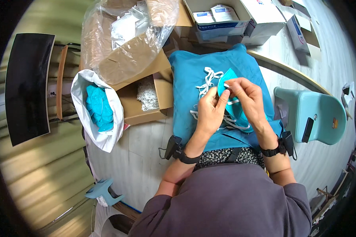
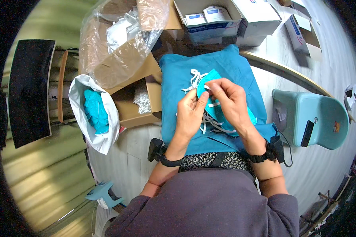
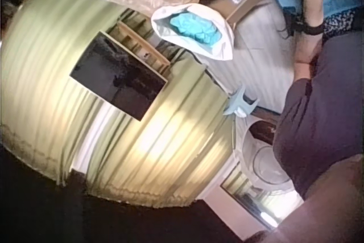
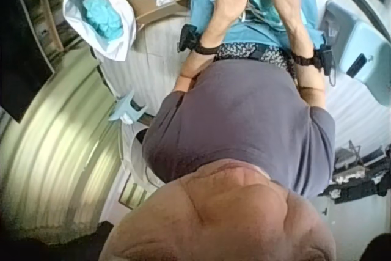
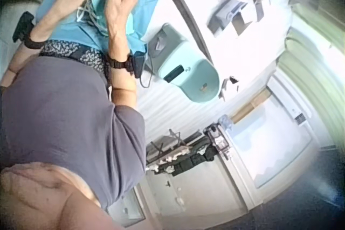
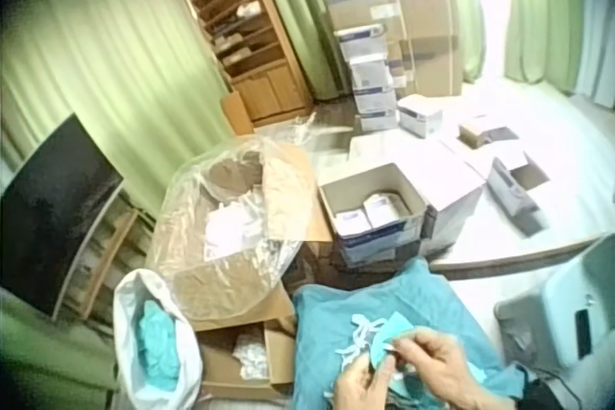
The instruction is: The person is unpacking green surgical masks from cardboard boxes and plastic packaging for inspection.
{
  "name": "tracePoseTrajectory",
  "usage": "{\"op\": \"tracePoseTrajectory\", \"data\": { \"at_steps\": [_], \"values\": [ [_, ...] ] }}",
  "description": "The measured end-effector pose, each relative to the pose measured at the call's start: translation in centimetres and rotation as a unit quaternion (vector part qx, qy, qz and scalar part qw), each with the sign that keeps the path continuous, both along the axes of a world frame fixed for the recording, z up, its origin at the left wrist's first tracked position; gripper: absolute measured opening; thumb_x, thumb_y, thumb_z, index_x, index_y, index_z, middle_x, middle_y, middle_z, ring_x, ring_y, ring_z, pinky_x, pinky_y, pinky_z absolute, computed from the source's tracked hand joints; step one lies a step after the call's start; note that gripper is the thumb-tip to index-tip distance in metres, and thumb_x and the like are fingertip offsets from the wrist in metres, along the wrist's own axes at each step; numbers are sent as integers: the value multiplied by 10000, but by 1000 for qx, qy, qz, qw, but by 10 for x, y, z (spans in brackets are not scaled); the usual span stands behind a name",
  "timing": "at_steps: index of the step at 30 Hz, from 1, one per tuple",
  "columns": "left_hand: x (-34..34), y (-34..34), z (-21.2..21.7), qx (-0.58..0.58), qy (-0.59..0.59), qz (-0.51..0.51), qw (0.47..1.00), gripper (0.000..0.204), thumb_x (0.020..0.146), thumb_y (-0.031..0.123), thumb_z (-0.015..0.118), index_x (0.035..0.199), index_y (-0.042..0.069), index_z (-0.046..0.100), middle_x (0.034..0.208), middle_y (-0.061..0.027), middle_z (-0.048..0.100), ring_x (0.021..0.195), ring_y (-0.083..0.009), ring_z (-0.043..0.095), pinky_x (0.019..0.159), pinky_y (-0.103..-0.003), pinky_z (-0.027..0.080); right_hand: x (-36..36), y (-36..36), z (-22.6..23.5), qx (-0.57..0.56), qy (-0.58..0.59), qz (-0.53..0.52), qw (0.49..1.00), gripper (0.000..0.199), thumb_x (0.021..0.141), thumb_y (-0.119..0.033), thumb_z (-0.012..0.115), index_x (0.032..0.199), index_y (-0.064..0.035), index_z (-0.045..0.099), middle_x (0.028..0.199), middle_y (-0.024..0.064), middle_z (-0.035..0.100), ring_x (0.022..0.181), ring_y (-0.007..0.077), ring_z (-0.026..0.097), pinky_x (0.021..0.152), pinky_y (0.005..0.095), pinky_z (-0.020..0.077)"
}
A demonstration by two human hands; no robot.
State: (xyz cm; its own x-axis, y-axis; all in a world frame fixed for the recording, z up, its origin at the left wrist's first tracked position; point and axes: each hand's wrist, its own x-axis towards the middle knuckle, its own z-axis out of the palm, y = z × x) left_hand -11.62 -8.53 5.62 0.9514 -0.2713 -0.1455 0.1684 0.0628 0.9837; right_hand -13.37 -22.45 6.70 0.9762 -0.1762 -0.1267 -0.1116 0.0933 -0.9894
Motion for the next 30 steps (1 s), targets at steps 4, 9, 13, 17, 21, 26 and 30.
{"op": "tracePoseTrajectory", "data": {
  "at_steps": [4, 9, 13, 17, 21, 26, 30],
  "values": [
    [-1, 6, 0, 193, -69, 13, 979, 293, 967, 157, 631, 758, -3, 503, 601, -50, 443, 554, -78, 386, 472, -312, 334, 0, -3, -2, -97, 14, -1, 995, 124, 895, -106, 691, 869, 9, 654, 735, -26, 607, 667, 52, 515, 587, 230, 424],
    [-13, 18, 13, 200, -184, 73, 960, 322, 949, 128, 650, 727, -18, 467, 605, -103, 370, 539, -112, 346, 471, -323, 316, 16, -63, -51, -299, -55, -181, 935, 114, 858, -46, 713, 784, -24, 629, 625, -47, 535, 582, 30, 434, 516, 225, 369],
    [-8, 30, 0, 169, -100, 96, 976, 257, 942, 128, 666, 777, -20, 538, 612, -62, 410, 566, -88, 349, 479, -301, 319, 3, -55, -24, -182, -65, -93, 977, 115, 841, -70, 742, 838, -32, 633, 710, -33, 568, 598, 34, 450, 522, 221, 369],
    [-3, 18, -6, 95, -100, 148, 979, 170, 926, 112, 686, 857, -23, 608, 671, -35, 490, 579, -68, 395, 490, -275, 336, -10, 7, 25, -189, -17, 92, 978, 183, 800, -93, 777, 880, -28, 625, 745, 28, 571, 614, 102, 522, 539, 265, 416],
    [-5, 33, 4, 115, -137, 151, 972, 161, 923, 95, 686, 851, -26, 608, 702, -16, 509, 590, -55, 403, 498, -255, 334, -11, 16, -1, -218, -128, 101, 962, 135, 801, -35, 730, 849, -21, 605, 718, 122, 581, 611, 228, 576, 562, 326, 458],
    [-12, 67, 48, 162, -165, 253, 939, 280, 962, 134, 642, 726, 44, 520, 657, 76, 438, 613, -26, 371, 511, -215, 284, 6, -45, -58, -304, -41, -68, 949, 103, 872, -43, 670, 840, -10, 578, 693, 79, 568, 578, 148, 519, 542, 300, 426],
    [4, 91, 54, 91, -93, 256, 958, 229, 990, 124, 597, 784, 39, 550, 684, 69, 492, 630, -7, 398, 525, -196, 308, 16, -25, -24, -225, -63, -37, 972, 87, 930, -79, 625, 917, 6, 613, 725, 36, 557, 646, 103, 482, 579, 270, 417]
  ]
}}
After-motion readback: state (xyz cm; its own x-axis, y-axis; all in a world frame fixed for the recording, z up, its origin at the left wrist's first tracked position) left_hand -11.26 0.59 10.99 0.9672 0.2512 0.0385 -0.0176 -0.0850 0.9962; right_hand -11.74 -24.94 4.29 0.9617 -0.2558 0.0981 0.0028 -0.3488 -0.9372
